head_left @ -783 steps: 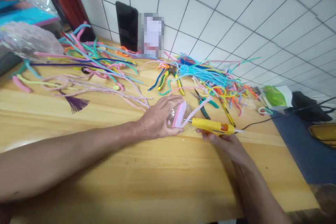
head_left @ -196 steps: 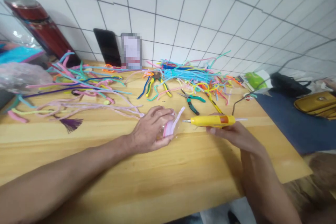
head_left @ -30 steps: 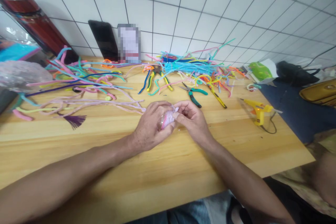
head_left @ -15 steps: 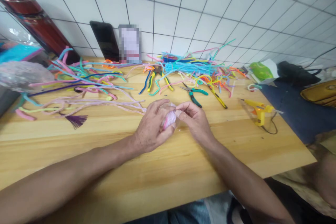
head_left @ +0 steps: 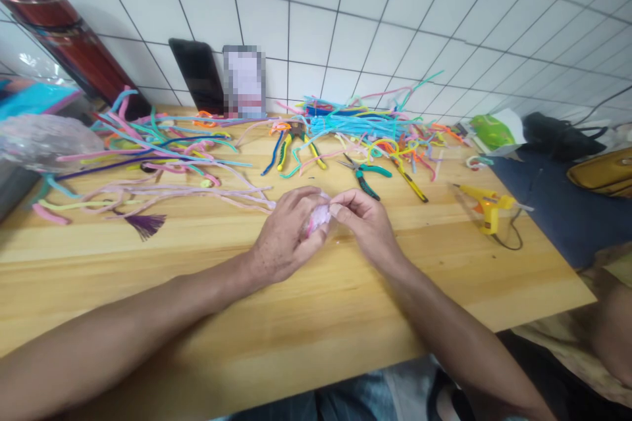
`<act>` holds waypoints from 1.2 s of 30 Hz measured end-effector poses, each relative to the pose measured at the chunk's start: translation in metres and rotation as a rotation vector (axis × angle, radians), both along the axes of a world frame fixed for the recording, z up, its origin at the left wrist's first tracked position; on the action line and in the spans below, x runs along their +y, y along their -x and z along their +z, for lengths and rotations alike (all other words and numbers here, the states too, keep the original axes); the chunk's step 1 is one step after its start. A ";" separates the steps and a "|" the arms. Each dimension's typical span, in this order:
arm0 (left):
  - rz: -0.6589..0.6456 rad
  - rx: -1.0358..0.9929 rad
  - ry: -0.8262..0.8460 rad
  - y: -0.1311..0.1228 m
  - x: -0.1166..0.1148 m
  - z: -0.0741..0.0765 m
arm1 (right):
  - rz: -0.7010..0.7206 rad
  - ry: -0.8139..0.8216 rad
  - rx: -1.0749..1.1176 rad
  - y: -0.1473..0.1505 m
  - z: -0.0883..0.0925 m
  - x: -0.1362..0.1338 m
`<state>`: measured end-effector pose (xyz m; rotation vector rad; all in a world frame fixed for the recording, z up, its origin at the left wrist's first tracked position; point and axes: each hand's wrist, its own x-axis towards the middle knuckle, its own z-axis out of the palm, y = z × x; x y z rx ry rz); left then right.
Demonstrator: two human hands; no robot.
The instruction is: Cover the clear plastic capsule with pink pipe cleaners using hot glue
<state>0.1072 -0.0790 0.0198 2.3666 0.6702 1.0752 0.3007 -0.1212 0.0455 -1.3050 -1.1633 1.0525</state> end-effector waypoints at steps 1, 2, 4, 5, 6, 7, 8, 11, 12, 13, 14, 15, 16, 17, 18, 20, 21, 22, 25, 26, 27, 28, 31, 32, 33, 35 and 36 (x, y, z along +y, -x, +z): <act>-0.004 0.001 0.000 0.000 0.000 0.000 | 0.006 0.002 0.001 -0.001 0.000 0.001; -0.010 0.004 0.001 0.001 0.001 0.000 | 0.011 0.004 0.001 -0.001 -0.001 0.001; -0.020 0.007 0.001 0.001 0.002 0.000 | 0.013 0.004 0.003 -0.002 -0.003 0.002; -0.024 0.006 0.002 0.001 0.003 0.000 | 0.013 0.003 0.006 -0.003 -0.004 0.002; -0.028 0.004 0.003 0.002 0.003 -0.001 | 0.010 0.000 0.009 -0.003 -0.005 0.002; -0.032 0.001 0.004 0.002 0.004 -0.001 | 0.007 -0.004 0.014 -0.004 -0.006 0.002; -0.035 -0.004 0.004 0.002 0.004 -0.002 | 0.006 -0.006 0.019 -0.004 -0.006 0.002; -0.037 -0.022 -0.003 0.002 0.005 -0.004 | 0.008 -0.006 0.040 -0.005 -0.008 0.001; -0.036 -0.028 -0.009 0.002 0.004 -0.005 | 0.010 -0.004 0.051 -0.005 -0.009 0.001; -0.036 -0.032 -0.015 0.002 0.004 -0.006 | 0.012 -0.002 0.062 -0.005 -0.009 0.001; -0.037 -0.036 -0.025 0.002 0.004 -0.007 | 0.012 0.000 0.071 -0.005 -0.009 0.001; -0.037 -0.037 -0.033 0.002 0.004 -0.008 | 0.013 0.001 0.077 -0.005 -0.010 0.001; -0.037 -0.038 -0.041 0.002 0.004 -0.009 | 0.013 0.000 0.078 -0.006 -0.009 0.001; -0.038 -0.038 -0.048 0.002 0.004 -0.010 | 0.013 -0.002 0.074 -0.006 -0.009 0.001; -0.038 -0.037 -0.053 0.003 0.004 -0.011 | 0.011 -0.003 0.065 -0.006 -0.009 0.001; -0.038 -0.033 -0.056 0.003 0.004 -0.012 | 0.011 -0.004 0.046 -0.006 -0.008 0.000; -0.038 -0.031 -0.055 0.003 0.004 -0.012 | 0.008 -0.004 0.039 -0.006 -0.007 0.000; -0.038 -0.030 -0.055 0.003 0.004 -0.013 | 0.005 -0.004 0.033 -0.006 -0.007 -0.001; -0.041 -0.028 -0.057 0.002 0.004 -0.015 | -0.007 -0.005 0.010 -0.004 -0.006 -0.002; -0.045 -0.029 -0.059 0.002 0.004 -0.015 | -0.013 -0.005 -0.002 -0.003 -0.006 -0.002; -0.049 -0.030 -0.059 0.002 0.004 -0.016 | -0.019 -0.006 -0.015 -0.003 -0.006 -0.002; -0.055 -0.032 -0.060 0.001 0.004 -0.016 | -0.025 -0.008 -0.027 -0.002 -0.006 -0.003; -0.063 -0.033 -0.061 0.002 0.004 -0.017 | -0.036 -0.022 -0.050 0.000 -0.008 -0.004; -0.061 -0.026 -0.058 0.002 0.004 -0.017 | -0.042 -0.033 -0.059 0.001 -0.009 -0.004; -0.058 -0.017 -0.054 0.003 0.004 -0.016 | -0.052 -0.046 -0.071 0.001 -0.010 -0.004; -0.053 -0.002 -0.044 0.004 0.004 -0.016 | -0.082 -0.068 -0.099 0.002 -0.012 -0.004; -0.053 0.000 -0.041 0.004 0.004 -0.016 | -0.097 -0.071 -0.105 0.002 -0.013 -0.004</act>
